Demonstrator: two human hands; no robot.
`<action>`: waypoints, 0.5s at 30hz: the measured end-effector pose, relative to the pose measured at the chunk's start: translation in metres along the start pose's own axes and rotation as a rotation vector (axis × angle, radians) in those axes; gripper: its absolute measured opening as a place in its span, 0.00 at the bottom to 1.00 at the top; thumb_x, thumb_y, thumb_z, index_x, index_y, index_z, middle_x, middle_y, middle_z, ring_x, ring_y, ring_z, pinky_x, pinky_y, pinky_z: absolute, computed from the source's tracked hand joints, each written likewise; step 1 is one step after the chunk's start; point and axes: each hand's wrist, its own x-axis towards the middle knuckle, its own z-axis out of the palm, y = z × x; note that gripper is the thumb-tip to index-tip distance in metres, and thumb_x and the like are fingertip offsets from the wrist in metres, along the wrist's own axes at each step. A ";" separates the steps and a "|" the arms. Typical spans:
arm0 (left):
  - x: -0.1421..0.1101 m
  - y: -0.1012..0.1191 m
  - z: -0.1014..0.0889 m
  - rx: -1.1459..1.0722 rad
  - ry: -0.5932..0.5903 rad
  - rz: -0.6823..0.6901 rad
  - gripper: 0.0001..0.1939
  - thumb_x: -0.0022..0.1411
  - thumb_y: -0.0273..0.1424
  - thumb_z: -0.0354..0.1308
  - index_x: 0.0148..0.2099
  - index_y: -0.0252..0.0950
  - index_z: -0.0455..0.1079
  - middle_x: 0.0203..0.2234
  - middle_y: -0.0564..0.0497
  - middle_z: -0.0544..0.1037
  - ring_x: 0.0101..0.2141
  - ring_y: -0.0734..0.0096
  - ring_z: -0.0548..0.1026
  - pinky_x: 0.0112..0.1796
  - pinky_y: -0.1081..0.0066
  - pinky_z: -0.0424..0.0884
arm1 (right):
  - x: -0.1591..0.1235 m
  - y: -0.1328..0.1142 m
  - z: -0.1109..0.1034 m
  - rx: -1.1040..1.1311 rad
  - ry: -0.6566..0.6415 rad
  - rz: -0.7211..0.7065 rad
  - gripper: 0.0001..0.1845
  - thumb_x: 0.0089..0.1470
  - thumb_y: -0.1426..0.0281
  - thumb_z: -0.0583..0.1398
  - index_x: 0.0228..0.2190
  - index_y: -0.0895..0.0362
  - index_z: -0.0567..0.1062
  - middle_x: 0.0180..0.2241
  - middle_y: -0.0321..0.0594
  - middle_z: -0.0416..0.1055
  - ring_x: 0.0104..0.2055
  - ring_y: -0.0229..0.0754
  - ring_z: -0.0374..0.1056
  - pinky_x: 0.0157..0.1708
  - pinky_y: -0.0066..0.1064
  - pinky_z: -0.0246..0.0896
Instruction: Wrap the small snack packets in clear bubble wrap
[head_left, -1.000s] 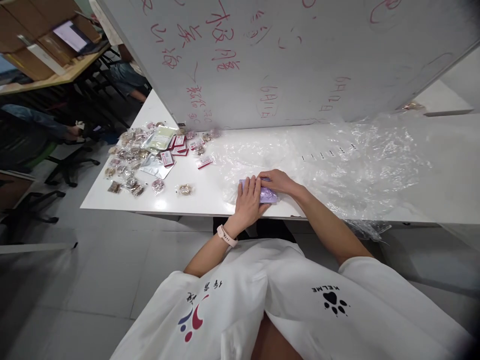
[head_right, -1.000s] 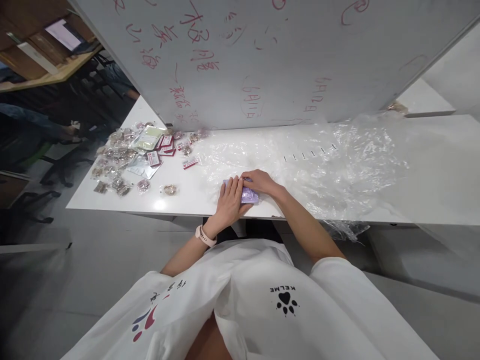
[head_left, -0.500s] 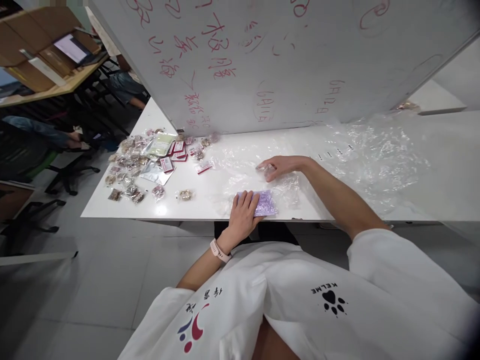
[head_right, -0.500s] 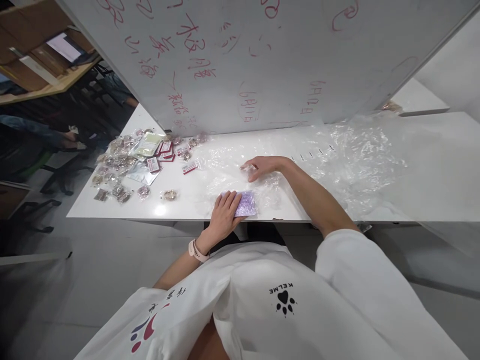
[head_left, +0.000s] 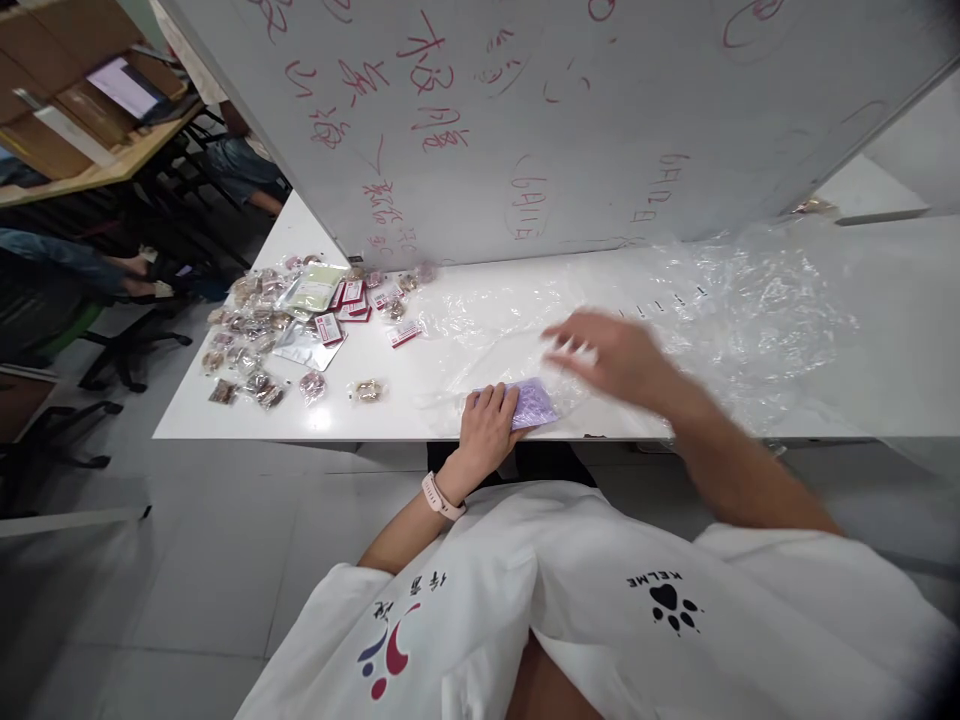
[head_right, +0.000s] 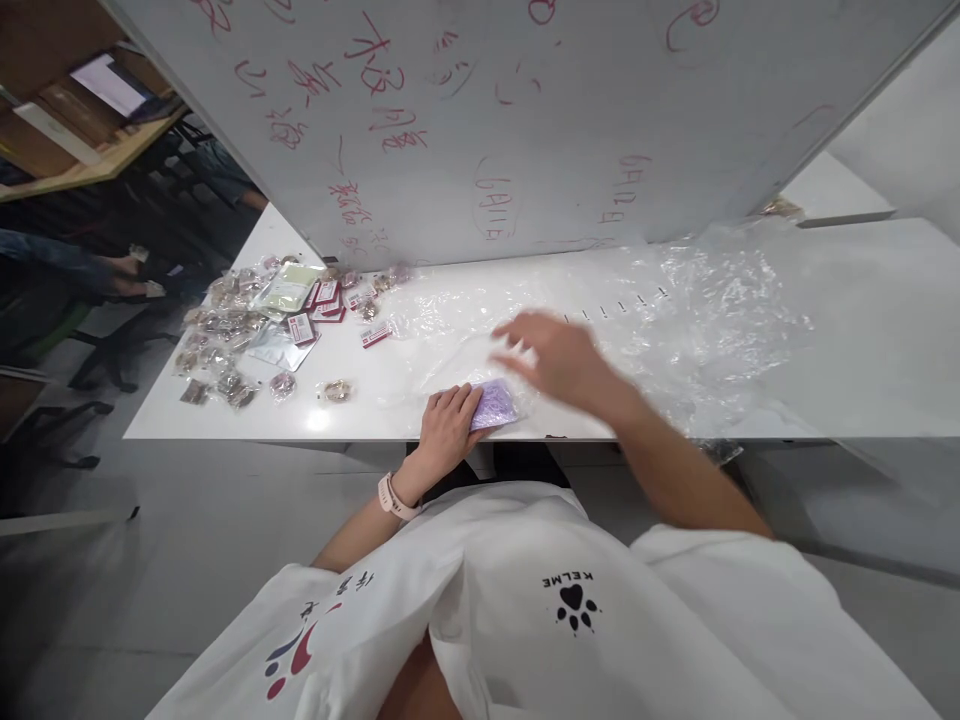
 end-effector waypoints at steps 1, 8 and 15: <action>0.002 -0.001 -0.002 -0.015 -0.014 -0.004 0.30 0.67 0.48 0.54 0.61 0.32 0.64 0.54 0.35 0.74 0.52 0.48 0.72 0.50 0.55 0.66 | -0.017 -0.013 0.022 0.052 -0.160 -0.102 0.26 0.62 0.52 0.57 0.55 0.50 0.73 0.51 0.43 0.75 0.48 0.45 0.71 0.45 0.37 0.65; -0.009 -0.042 -0.010 -0.087 -0.138 0.134 0.37 0.64 0.48 0.59 0.69 0.38 0.56 0.67 0.40 0.61 0.66 0.51 0.59 0.62 0.53 0.57 | -0.069 -0.018 0.122 0.002 -0.188 -0.039 0.35 0.64 0.61 0.56 0.68 0.45 0.53 0.63 0.45 0.62 0.62 0.52 0.61 0.54 0.46 0.61; -0.051 -0.112 -0.019 -0.157 -0.074 -0.243 0.35 0.65 0.46 0.57 0.70 0.42 0.55 0.69 0.41 0.57 0.70 0.49 0.49 0.66 0.45 0.46 | -0.078 -0.010 0.123 0.003 -0.172 -0.041 0.30 0.66 0.66 0.53 0.67 0.46 0.57 0.66 0.44 0.59 0.64 0.52 0.57 0.53 0.45 0.59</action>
